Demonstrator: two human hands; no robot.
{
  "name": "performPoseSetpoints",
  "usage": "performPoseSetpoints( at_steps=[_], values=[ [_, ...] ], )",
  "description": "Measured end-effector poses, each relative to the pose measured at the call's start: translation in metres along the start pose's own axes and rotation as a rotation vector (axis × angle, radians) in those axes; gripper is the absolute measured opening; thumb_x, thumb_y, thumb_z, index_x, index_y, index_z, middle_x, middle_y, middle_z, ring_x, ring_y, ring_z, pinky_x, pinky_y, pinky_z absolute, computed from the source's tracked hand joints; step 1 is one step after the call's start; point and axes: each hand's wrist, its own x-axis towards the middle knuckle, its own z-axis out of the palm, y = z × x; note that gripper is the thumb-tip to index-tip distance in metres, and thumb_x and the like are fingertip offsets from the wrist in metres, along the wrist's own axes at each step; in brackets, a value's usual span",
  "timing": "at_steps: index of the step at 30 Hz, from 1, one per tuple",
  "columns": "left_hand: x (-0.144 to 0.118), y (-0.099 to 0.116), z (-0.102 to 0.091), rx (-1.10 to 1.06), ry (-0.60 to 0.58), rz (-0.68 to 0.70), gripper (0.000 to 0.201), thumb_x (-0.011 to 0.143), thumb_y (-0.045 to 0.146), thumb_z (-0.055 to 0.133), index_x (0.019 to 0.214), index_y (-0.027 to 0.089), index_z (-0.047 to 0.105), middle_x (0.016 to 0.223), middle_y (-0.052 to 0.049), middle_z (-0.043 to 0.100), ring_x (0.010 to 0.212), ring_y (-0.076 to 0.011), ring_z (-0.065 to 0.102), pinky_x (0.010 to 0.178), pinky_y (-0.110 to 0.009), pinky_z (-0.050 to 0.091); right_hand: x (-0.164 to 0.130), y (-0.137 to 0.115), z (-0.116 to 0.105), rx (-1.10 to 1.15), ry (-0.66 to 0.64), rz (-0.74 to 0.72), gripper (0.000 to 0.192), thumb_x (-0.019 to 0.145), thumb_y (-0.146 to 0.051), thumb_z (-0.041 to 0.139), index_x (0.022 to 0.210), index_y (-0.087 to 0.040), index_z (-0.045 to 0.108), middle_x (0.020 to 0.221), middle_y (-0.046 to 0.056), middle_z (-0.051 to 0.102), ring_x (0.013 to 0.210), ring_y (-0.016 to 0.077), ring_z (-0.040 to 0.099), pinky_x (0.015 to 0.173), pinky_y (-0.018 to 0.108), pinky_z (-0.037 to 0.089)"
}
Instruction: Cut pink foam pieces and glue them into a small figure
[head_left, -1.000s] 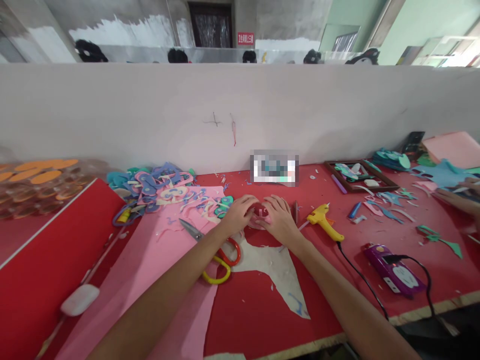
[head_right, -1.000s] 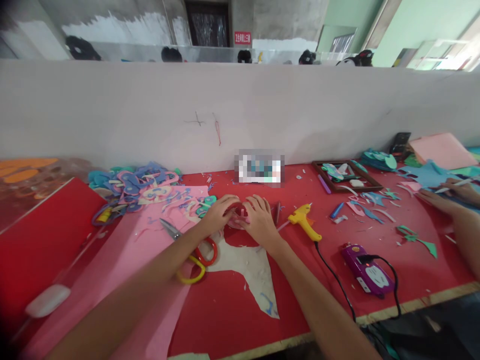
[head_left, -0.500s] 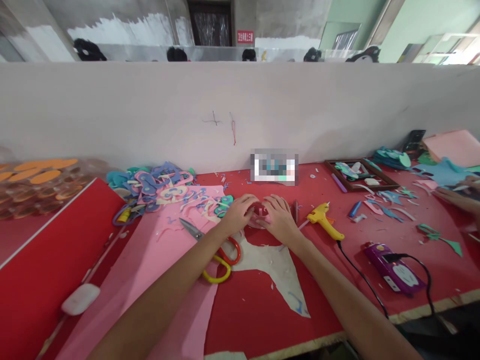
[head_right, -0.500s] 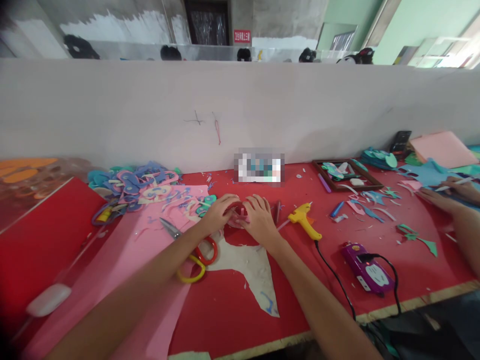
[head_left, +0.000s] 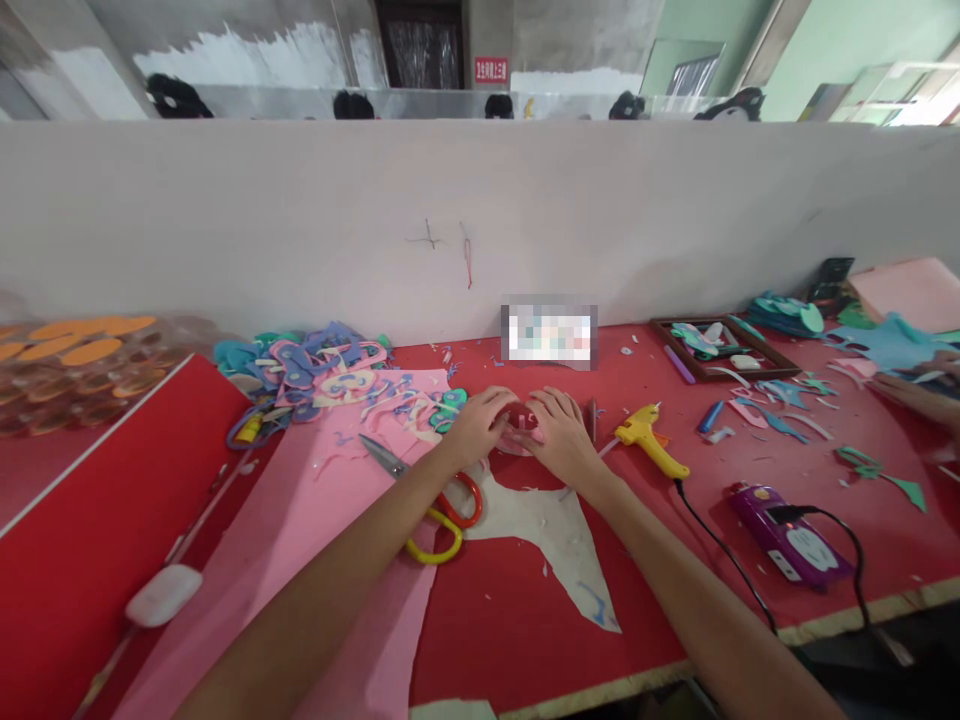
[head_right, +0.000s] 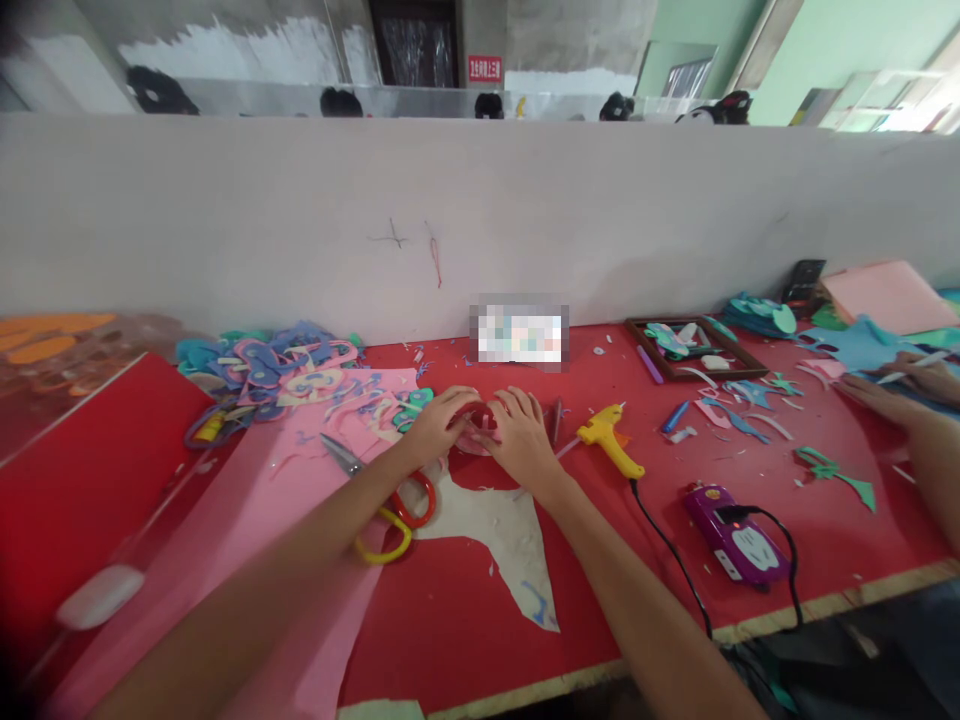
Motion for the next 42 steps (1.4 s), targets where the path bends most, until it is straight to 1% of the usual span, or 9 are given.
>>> performPoseSetpoints(
  at_steps=[4, 8, 12, 18, 23, 28, 33, 42],
  values=[
    [0.0002, -0.0004, 0.0004, 0.003, -0.004, 0.006, 0.03, 0.097, 0.019, 0.045, 0.12, 0.017, 0.064, 0.129, -0.009, 0.059, 0.123, -0.0191, 0.056, 0.11, -0.037, 0.044, 0.0, 0.0008, -0.0026, -0.008, -0.012, -0.024, 0.046, 0.096, -0.051, 0.061, 0.124, -0.015, 0.063, 0.139, 0.014, 0.053, 0.137, 0.0307, 0.039, 0.117, 0.048, 0.032],
    [-0.0005, -0.0012, 0.001, 0.005, 0.0, 0.005, 0.031, 0.096, 0.018, 0.046, 0.121, 0.018, 0.064, 0.131, -0.009, 0.059, 0.123, -0.0188, 0.056, 0.109, -0.036, 0.045, -0.0002, 0.0021, -0.0058, -0.026, -0.025, -0.052, 0.044, 0.096, -0.048, 0.061, 0.127, -0.016, 0.063, 0.141, 0.014, 0.052, 0.139, 0.0309, 0.037, 0.119, 0.049, 0.029],
    [-0.0008, -0.0018, 0.0009, 0.008, -0.001, 0.009, 0.03, 0.098, 0.021, 0.045, 0.121, 0.018, 0.064, 0.131, -0.009, 0.059, 0.123, -0.0188, 0.056, 0.109, -0.036, 0.045, -0.0001, 0.0034, -0.0061, -0.037, -0.031, -0.051, 0.044, 0.096, -0.048, 0.062, 0.126, -0.016, 0.064, 0.141, 0.014, 0.052, 0.139, 0.0307, 0.037, 0.119, 0.049, 0.029],
    [-0.0003, -0.0011, 0.0004, 0.015, -0.007, 0.001, 0.03, 0.099, 0.022, 0.045, 0.121, 0.018, 0.064, 0.131, -0.009, 0.059, 0.124, -0.0191, 0.056, 0.109, -0.036, 0.045, 0.0003, 0.0018, -0.0056, -0.042, -0.063, -0.031, 0.047, 0.093, -0.047, 0.067, 0.128, -0.016, 0.063, 0.142, 0.013, 0.051, 0.139, 0.0314, 0.037, 0.119, 0.05, 0.028],
    [0.0, 0.0008, -0.0002, 0.004, -0.009, -0.001, 0.029, 0.098, 0.02, 0.046, 0.12, 0.018, 0.064, 0.131, -0.008, 0.059, 0.124, -0.0188, 0.056, 0.11, -0.035, 0.045, 0.0004, -0.0004, -0.0078, -0.036, -0.095, -0.014, 0.045, 0.094, -0.044, 0.065, 0.129, -0.016, 0.063, 0.142, 0.014, 0.051, 0.14, 0.0314, 0.035, 0.12, 0.049, 0.027],
    [0.0004, 0.0005, 0.0002, -0.001, -0.009, -0.006, 0.03, 0.098, 0.021, 0.046, 0.121, 0.018, 0.064, 0.131, -0.008, 0.059, 0.124, -0.0187, 0.056, 0.11, -0.036, 0.044, 0.0006, -0.0008, -0.008, -0.026, -0.108, -0.002, 0.046, 0.092, -0.043, 0.067, 0.129, -0.016, 0.062, 0.142, 0.013, 0.051, 0.14, 0.0306, 0.035, 0.12, 0.049, 0.027],
    [0.0, 0.0007, 0.0003, 0.008, -0.009, -0.01, 0.029, 0.098, 0.022, 0.045, 0.12, 0.018, 0.064, 0.131, -0.009, 0.059, 0.124, -0.0192, 0.056, 0.11, -0.036, 0.045, 0.0005, 0.0, -0.0066, -0.016, -0.107, -0.001, 0.046, 0.092, -0.04, 0.069, 0.13, -0.016, 0.061, 0.142, 0.013, 0.051, 0.14, 0.0309, 0.036, 0.12, 0.049, 0.026],
    [-0.0005, -0.0005, 0.0009, 0.011, -0.005, -0.005, 0.029, 0.097, 0.019, 0.046, 0.12, 0.019, 0.064, 0.131, -0.008, 0.059, 0.125, -0.0187, 0.055, 0.111, -0.036, 0.044, 0.0005, 0.0003, -0.0057, -0.009, -0.098, -0.001, 0.046, 0.092, -0.043, 0.067, 0.129, -0.015, 0.062, 0.141, 0.015, 0.051, 0.139, 0.0318, 0.036, 0.12, 0.05, 0.027]
  ],
)
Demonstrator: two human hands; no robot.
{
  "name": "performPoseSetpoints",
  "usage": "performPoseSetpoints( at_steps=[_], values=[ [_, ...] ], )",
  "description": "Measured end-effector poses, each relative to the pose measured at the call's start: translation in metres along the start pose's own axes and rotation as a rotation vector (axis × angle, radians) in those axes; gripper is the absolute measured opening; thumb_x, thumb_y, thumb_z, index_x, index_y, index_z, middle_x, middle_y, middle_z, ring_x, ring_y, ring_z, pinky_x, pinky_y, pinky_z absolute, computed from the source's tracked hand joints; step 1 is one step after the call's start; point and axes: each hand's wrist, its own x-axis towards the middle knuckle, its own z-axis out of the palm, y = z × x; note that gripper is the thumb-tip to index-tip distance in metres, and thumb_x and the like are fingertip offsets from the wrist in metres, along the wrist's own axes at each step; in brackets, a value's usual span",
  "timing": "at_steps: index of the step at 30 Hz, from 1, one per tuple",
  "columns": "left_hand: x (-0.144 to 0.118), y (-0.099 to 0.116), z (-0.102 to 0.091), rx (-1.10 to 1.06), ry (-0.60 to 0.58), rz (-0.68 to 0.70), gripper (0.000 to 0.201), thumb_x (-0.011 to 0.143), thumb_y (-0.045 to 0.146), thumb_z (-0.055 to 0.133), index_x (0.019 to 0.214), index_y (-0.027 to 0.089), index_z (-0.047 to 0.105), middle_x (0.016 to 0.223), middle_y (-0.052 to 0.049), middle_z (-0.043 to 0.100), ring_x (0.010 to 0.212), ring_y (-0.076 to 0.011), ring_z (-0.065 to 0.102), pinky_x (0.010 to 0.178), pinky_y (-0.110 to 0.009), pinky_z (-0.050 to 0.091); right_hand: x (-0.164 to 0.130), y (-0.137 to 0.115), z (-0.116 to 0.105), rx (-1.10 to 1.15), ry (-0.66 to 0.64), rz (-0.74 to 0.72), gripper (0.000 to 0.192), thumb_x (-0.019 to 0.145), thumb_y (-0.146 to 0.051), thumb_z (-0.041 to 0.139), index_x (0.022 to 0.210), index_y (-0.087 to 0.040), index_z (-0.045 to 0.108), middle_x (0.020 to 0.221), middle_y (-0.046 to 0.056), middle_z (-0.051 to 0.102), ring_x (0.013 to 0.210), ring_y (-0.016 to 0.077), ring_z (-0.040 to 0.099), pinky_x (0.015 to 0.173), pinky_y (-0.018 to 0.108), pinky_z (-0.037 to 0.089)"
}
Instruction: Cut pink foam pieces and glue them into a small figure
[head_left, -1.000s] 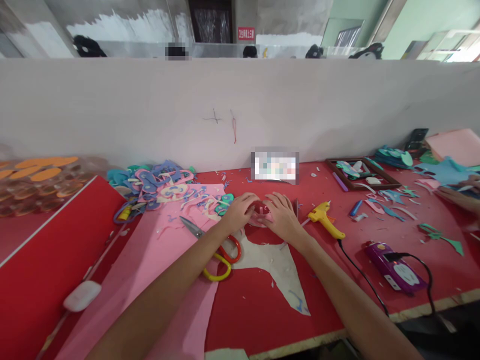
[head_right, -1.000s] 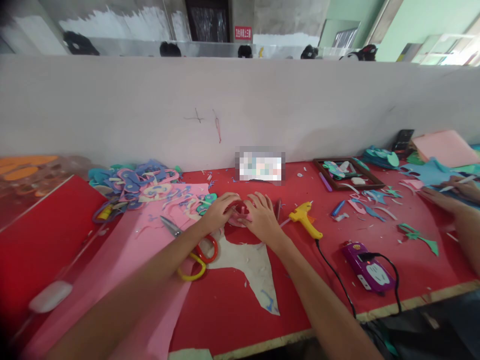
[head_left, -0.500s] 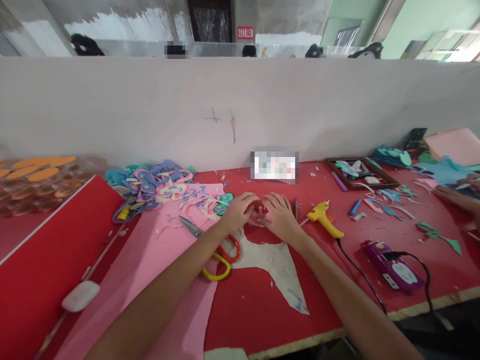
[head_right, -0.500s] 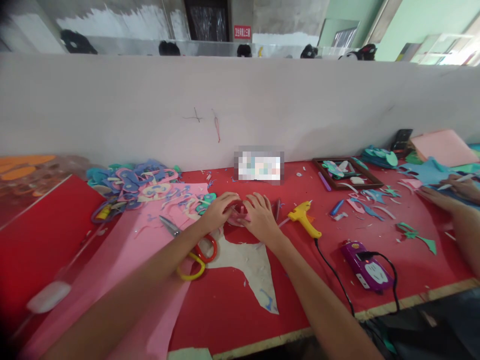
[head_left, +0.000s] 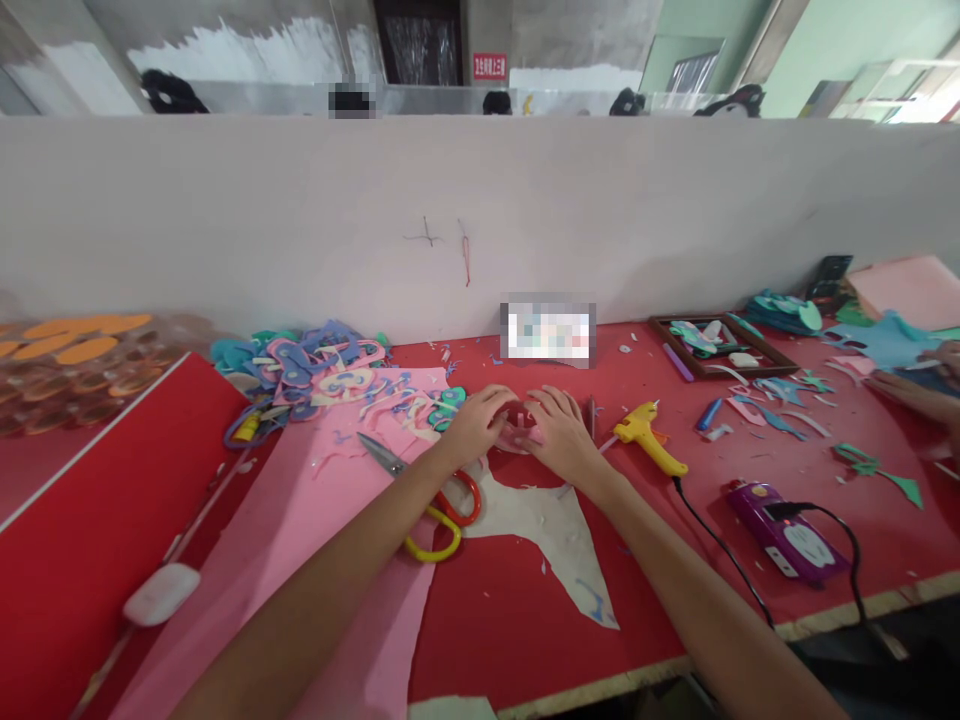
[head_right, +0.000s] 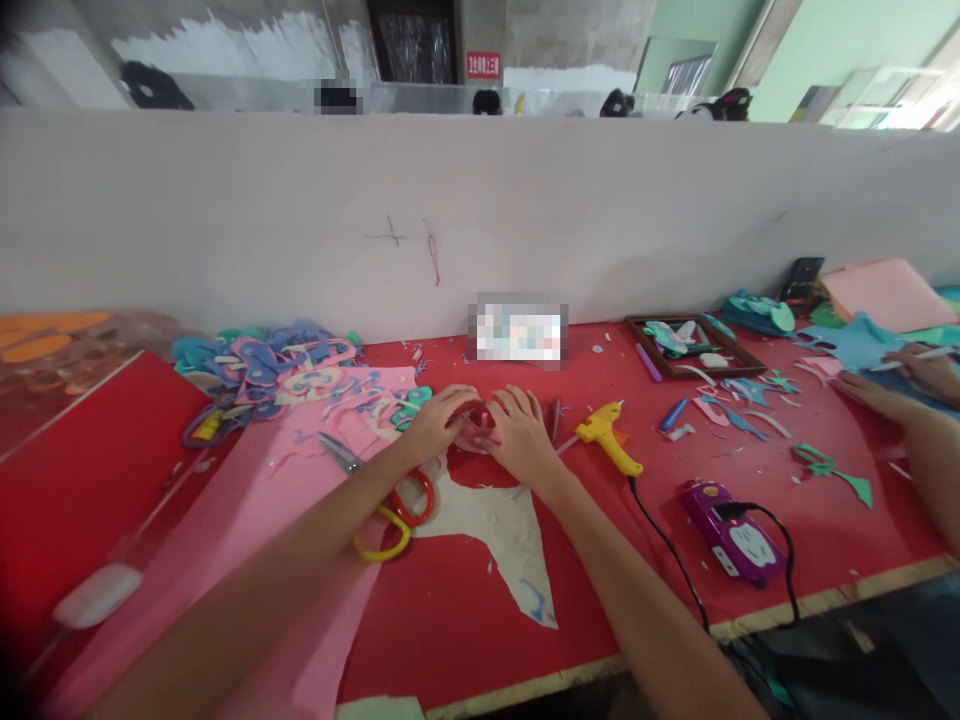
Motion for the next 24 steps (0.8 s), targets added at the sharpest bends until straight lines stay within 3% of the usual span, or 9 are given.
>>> performPoseSetpoints(
  at_steps=[10, 15, 19, 24],
  values=[
    [0.0, -0.001, 0.0, 0.004, -0.002, 0.009, 0.03, 0.098, 0.021, 0.045, 0.12, 0.018, 0.064, 0.13, -0.009, 0.06, 0.123, -0.0191, 0.056, 0.109, -0.036, 0.046, 0.001, 0.006, 0.0, 0.025, 0.048, -0.005, 0.049, 0.094, -0.051, 0.064, 0.129, -0.015, 0.062, 0.141, 0.013, 0.052, 0.138, 0.0312, 0.038, 0.119, 0.047, 0.029],
    [0.001, -0.001, 0.0, 0.003, -0.01, 0.001, 0.031, 0.095, 0.017, 0.046, 0.12, 0.018, 0.064, 0.13, -0.008, 0.059, 0.124, -0.0195, 0.056, 0.11, -0.037, 0.045, 0.003, 0.015, -0.004, 0.072, 0.036, 0.032, 0.041, 0.099, -0.048, 0.057, 0.125, -0.018, 0.065, 0.139, 0.011, 0.054, 0.137, 0.0304, 0.04, 0.117, 0.047, 0.03],
    [0.001, -0.001, -0.001, -0.012, -0.013, 0.004, 0.032, 0.093, 0.014, 0.046, 0.12, 0.018, 0.064, 0.129, -0.008, 0.06, 0.123, -0.0185, 0.056, 0.109, -0.036, 0.045, 0.004, 0.024, -0.015, 0.135, -0.076, -0.009, 0.035, 0.098, -0.049, 0.059, 0.113, -0.019, 0.07, 0.137, 0.009, 0.056, 0.139, 0.0305, 0.038, 0.119, 0.049, 0.029],
    [0.0, -0.002, 0.0, -0.003, 0.005, 0.002, 0.032, 0.093, 0.015, 0.047, 0.121, 0.018, 0.063, 0.129, -0.008, 0.06, 0.122, -0.0187, 0.056, 0.109, -0.036, 0.046, 0.004, 0.033, -0.029, 0.202, -0.285, -0.11, 0.049, 0.087, -0.049, 0.074, 0.126, -0.021, 0.068, 0.143, 0.009, 0.052, 0.144, 0.0326, 0.033, 0.121, 0.052, 0.027]
  ],
)
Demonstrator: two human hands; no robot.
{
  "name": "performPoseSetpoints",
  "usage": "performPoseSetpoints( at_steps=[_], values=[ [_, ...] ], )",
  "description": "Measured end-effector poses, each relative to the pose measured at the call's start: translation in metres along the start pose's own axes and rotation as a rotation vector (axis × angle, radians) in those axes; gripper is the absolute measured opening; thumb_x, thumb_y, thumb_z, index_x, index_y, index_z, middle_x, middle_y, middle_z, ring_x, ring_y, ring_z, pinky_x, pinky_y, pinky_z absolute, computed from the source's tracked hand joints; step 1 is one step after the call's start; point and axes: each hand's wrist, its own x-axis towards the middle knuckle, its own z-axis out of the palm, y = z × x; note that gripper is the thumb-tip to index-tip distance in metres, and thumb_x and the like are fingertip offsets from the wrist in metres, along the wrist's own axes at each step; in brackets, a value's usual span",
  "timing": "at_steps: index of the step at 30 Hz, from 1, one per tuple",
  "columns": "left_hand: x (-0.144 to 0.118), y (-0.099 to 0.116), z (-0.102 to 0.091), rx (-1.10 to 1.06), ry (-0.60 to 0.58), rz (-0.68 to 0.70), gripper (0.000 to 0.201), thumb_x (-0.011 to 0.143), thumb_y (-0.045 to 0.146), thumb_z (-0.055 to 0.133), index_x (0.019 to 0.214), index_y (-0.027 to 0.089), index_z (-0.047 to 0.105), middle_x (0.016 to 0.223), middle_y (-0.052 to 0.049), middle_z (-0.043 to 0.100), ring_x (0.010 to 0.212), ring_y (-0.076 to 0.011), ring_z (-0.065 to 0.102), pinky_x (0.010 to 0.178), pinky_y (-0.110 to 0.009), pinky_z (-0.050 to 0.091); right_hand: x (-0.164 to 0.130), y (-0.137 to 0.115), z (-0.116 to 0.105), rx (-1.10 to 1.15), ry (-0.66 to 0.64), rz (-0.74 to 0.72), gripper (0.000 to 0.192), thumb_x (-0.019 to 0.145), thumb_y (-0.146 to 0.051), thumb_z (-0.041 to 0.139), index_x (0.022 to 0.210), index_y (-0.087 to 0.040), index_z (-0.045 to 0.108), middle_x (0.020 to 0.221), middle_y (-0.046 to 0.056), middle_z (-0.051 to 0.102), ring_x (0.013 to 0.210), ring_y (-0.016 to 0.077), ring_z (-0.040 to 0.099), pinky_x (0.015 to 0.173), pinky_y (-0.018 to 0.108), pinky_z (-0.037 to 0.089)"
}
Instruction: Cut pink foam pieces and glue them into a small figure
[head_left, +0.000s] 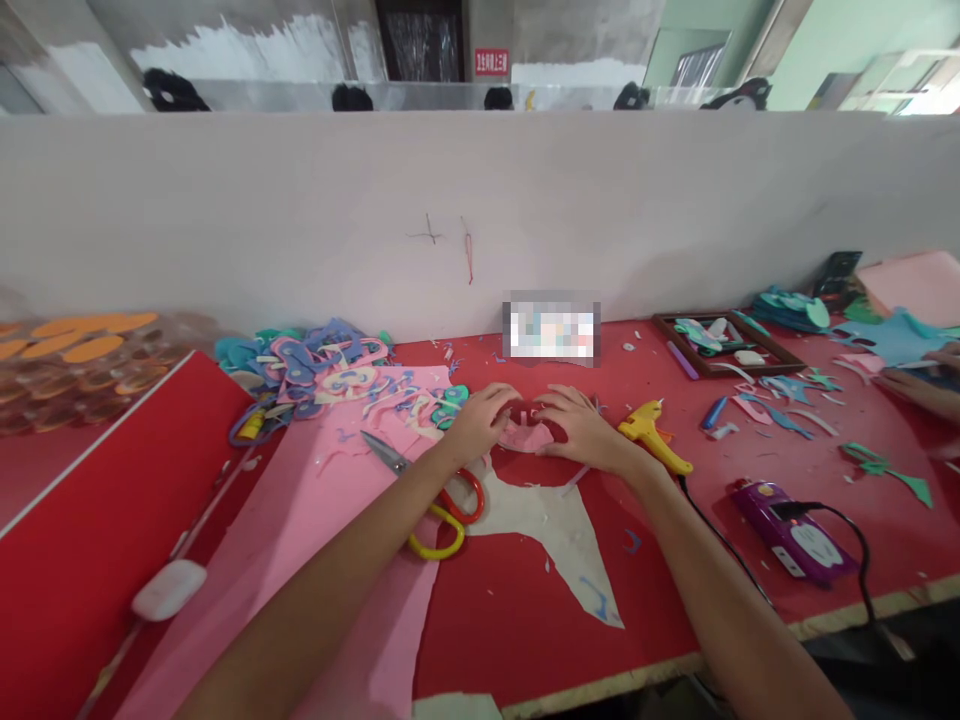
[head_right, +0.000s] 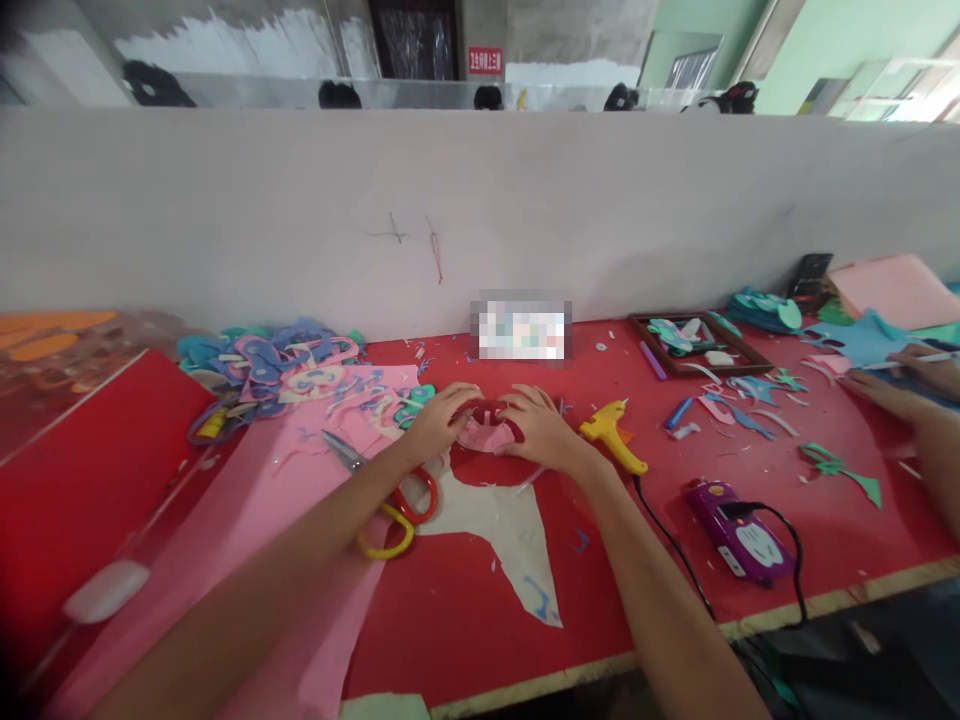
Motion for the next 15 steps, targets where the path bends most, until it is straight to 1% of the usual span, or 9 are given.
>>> performPoseSetpoints(
  at_steps=[2, 7, 10, 12, 15],
  values=[
    [0.0, 0.0002, 0.0002, 0.002, 0.004, 0.006, 0.031, 0.095, 0.017, 0.046, 0.121, 0.018, 0.063, 0.129, -0.008, 0.06, 0.122, -0.0186, 0.057, 0.108, -0.035, 0.046, -0.0003, 0.003, -0.0008, 0.024, -0.021, 0.0, 0.049, 0.084, -0.046, 0.076, 0.125, -0.021, 0.068, 0.142, 0.01, 0.052, 0.144, 0.0326, 0.034, 0.121, 0.052, 0.028],
    [0.0002, 0.0027, -0.0008, 0.004, -0.009, -0.011, 0.03, 0.097, 0.022, 0.045, 0.119, 0.018, 0.064, 0.128, -0.009, 0.061, 0.121, -0.019, 0.057, 0.108, -0.037, 0.047, 0.0007, 0.0082, 0.0041, 0.072, -0.005, -0.015, 0.039, 0.084, -0.042, 0.076, 0.114, -0.019, 0.071, 0.14, 0.01, 0.053, 0.144, 0.0323, 0.035, 0.12, 0.053, 0.03],
    [0.0002, 0.0034, -0.0013, 0.003, -0.008, -0.007, 0.029, 0.097, 0.022, 0.045, 0.118, 0.018, 0.065, 0.129, -0.009, 0.061, 0.121, -0.0188, 0.057, 0.108, -0.036, 0.047, 0.0002, 0.0072, 0.0045, 0.101, 0.0, -0.012, 0.037, 0.086, -0.043, 0.074, 0.113, -0.018, 0.069, 0.14, 0.011, 0.053, 0.144, 0.0313, 0.035, 0.12, 0.053, 0.031],
    [0.0001, 0.0033, -0.0014, 0.003, -0.006, -0.005, 0.029, 0.097, 0.021, 0.045, 0.119, 0.018, 0.064, 0.129, -0.008, 0.061, 0.121, -0.0186, 0.057, 0.108, -0.036, 0.047, -0.0003, 0.0054, 0.0033, 0.126, -0.002, -0.002, 0.035, 0.086, -0.043, 0.073, 0.109, -0.017, 0.067, 0.138, 0.012, 0.053, 0.144, 0.0316, 0.033, 0.119, 0.052, 0.032],
    [-0.0001, 0.0024, -0.0011, 0.009, -0.003, -0.007, 0.03, 0.096, 0.019, 0.046, 0.121, 0.018, 0.063, 0.129, -0.008, 0.061, 0.122, -0.0188, 0.057, 0.109, -0.036, 0.046, -0.0003, 0.0024, 0.0012, 0.172, -0.004, 0.005, 0.03, 0.087, -0.041, 0.072, 0.102, -0.016, 0.063, 0.13, 0.011, 0.057, 0.145, 0.0313, 0.033, 0.117, 0.049, 0.034]
  ],
)
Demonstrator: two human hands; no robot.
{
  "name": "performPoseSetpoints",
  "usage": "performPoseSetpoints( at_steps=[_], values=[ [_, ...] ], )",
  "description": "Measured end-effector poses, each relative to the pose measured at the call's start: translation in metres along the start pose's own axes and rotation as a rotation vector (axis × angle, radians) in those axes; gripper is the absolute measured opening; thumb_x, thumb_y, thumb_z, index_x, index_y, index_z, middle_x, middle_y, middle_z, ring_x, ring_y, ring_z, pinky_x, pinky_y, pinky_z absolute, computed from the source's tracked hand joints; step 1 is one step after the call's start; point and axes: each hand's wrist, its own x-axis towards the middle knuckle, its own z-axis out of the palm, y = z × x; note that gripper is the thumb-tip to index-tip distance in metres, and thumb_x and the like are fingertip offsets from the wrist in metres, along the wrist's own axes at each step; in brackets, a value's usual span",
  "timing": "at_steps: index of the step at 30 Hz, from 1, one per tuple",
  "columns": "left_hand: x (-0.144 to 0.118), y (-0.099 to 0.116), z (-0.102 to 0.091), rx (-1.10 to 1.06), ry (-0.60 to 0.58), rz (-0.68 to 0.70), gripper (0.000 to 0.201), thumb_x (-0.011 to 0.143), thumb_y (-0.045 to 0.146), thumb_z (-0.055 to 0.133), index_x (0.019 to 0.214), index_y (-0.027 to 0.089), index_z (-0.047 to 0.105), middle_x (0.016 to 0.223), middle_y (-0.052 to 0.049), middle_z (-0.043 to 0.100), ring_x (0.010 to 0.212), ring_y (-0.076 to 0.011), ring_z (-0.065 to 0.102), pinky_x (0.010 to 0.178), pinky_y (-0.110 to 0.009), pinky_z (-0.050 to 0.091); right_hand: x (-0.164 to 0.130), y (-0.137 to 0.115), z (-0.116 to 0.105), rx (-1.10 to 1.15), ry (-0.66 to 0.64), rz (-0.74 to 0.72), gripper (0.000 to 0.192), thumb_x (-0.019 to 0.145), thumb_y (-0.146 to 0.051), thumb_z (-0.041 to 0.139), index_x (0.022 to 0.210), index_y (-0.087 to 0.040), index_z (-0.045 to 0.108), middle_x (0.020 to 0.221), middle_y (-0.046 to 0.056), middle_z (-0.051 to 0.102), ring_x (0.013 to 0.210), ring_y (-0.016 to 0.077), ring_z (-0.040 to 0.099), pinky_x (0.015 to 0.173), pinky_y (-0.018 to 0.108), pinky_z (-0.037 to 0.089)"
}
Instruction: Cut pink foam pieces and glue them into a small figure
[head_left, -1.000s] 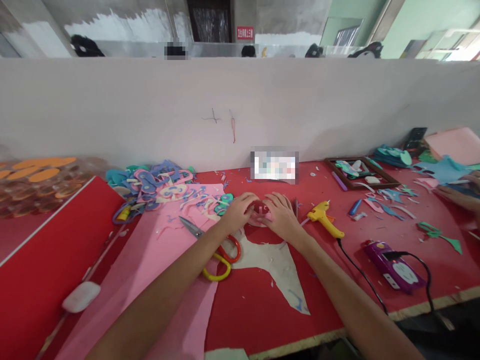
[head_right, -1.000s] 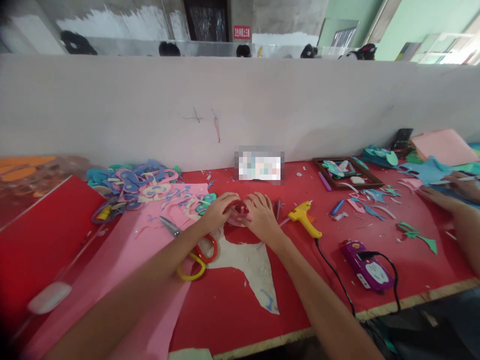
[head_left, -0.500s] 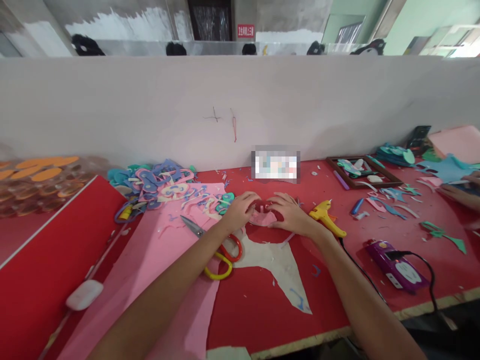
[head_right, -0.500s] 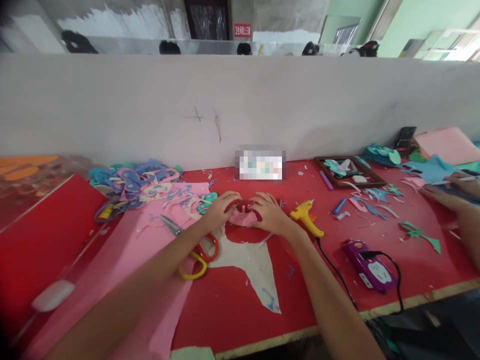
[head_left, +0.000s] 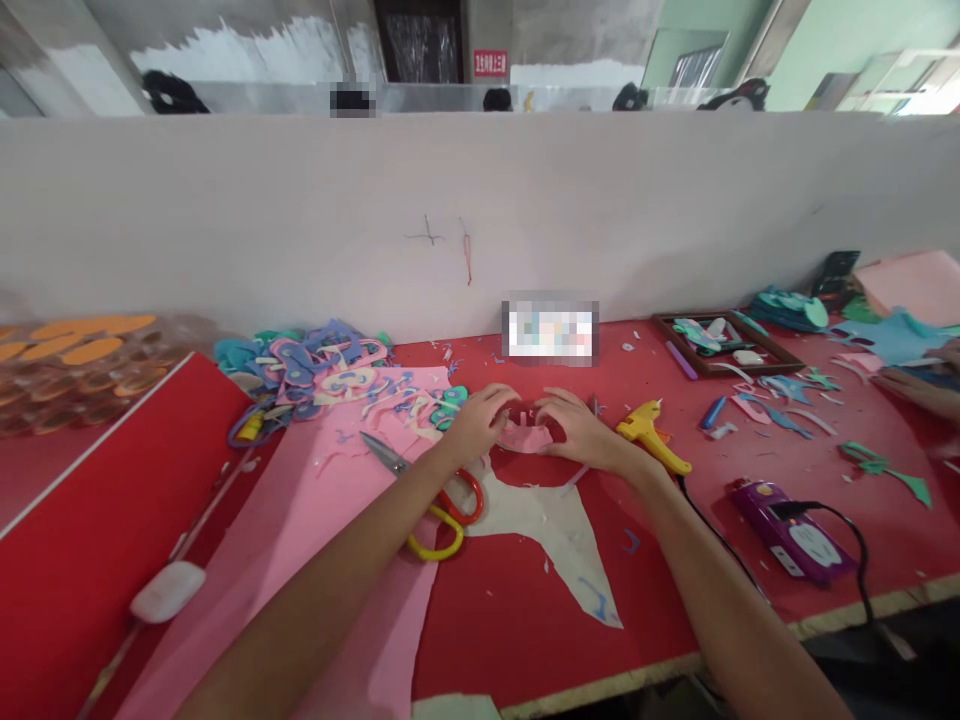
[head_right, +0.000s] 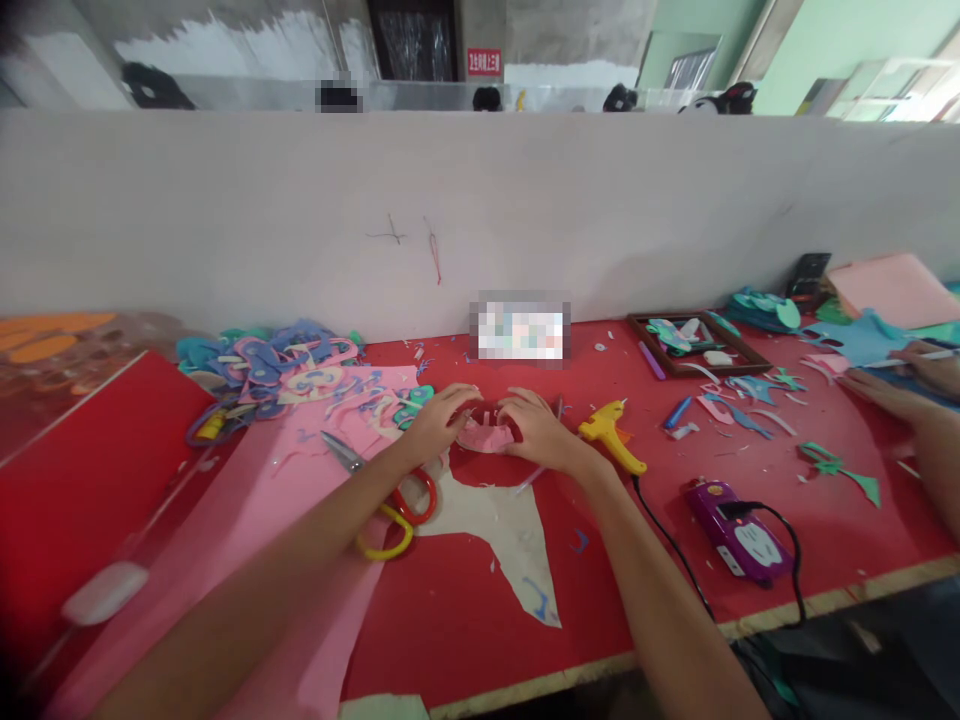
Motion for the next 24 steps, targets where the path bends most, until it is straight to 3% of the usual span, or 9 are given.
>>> performPoseSetpoints(
  at_steps=[4, 9, 16, 20, 24],
  values=[
    [0.0, -0.001, 0.001, 0.002, -0.003, -0.007, 0.032, 0.093, 0.016, 0.047, 0.12, 0.017, 0.064, 0.129, -0.009, 0.061, 0.122, -0.0193, 0.057, 0.109, -0.037, 0.046, 0.001, -0.005, -0.002, 0.037, 0.007, 0.003, 0.03, 0.084, -0.037, 0.074, 0.101, -0.016, 0.061, 0.121, 0.01, 0.06, 0.138, 0.0299, 0.038, 0.114, 0.045, 0.036],
    [0.0, -0.002, 0.001, 0.008, -0.007, -0.024, 0.033, 0.092, 0.016, 0.046, 0.12, 0.018, 0.064, 0.129, -0.008, 0.063, 0.121, -0.0197, 0.058, 0.11, -0.038, 0.046, 0.001, -0.011, -0.004, 0.05, 0.021, 0.006, 0.029, 0.084, -0.034, 0.073, 0.105, -0.016, 0.063, 0.113, 0.009, 0.062, 0.109, 0.0236, 0.055, 0.102, 0.038, 0.043],
    [0.002, -0.002, 0.002, -0.034, 0.011, -0.046, 0.032, 0.097, 0.023, 0.041, 0.117, 0.017, 0.065, 0.123, -0.008, 0.065, 0.116, -0.0191, 0.06, 0.106, -0.037, 0.047, -0.003, -0.013, -0.003, 0.099, -0.015, 0.072, 0.044, 0.082, -0.021, 0.068, 0.125, -0.023, 0.059, 0.125, 0.007, 0.06, 0.117, 0.0239, 0.054, 0.098, 0.035, 0.045],
    [0.004, 0.001, -0.001, -0.115, 0.034, -0.114, 0.039, 0.103, 0.033, 0.032, 0.12, 0.016, 0.063, 0.118, -0.008, 0.067, 0.109, -0.017, 0.063, 0.101, -0.033, 0.049, -0.002, -0.015, -0.004, 0.182, -0.023, 0.095, 0.048, 0.084, -0.023, 0.067, 0.13, -0.022, 0.056, 0.13, 0.007, 0.059, 0.117, 0.0224, 0.056, 0.099, 0.034, 0.046],
    [0.002, 0.008, -0.007, -0.175, 0.026, -0.204, 0.043, 0.105, 0.041, 0.031, 0.125, 0.017, 0.061, 0.101, -0.005, 0.069, 0.092, -0.0142, 0.065, 0.087, -0.028, 0.049, 0.001, -0.016, -0.004, 0.287, 0.017, 0.112, 0.042, 0.087, -0.032, 0.066, 0.125, -0.018, 0.057, 0.125, 0.008, 0.062, 0.108, 0.0205, 0.061, 0.091, 0.031, 0.049]
  ],
)
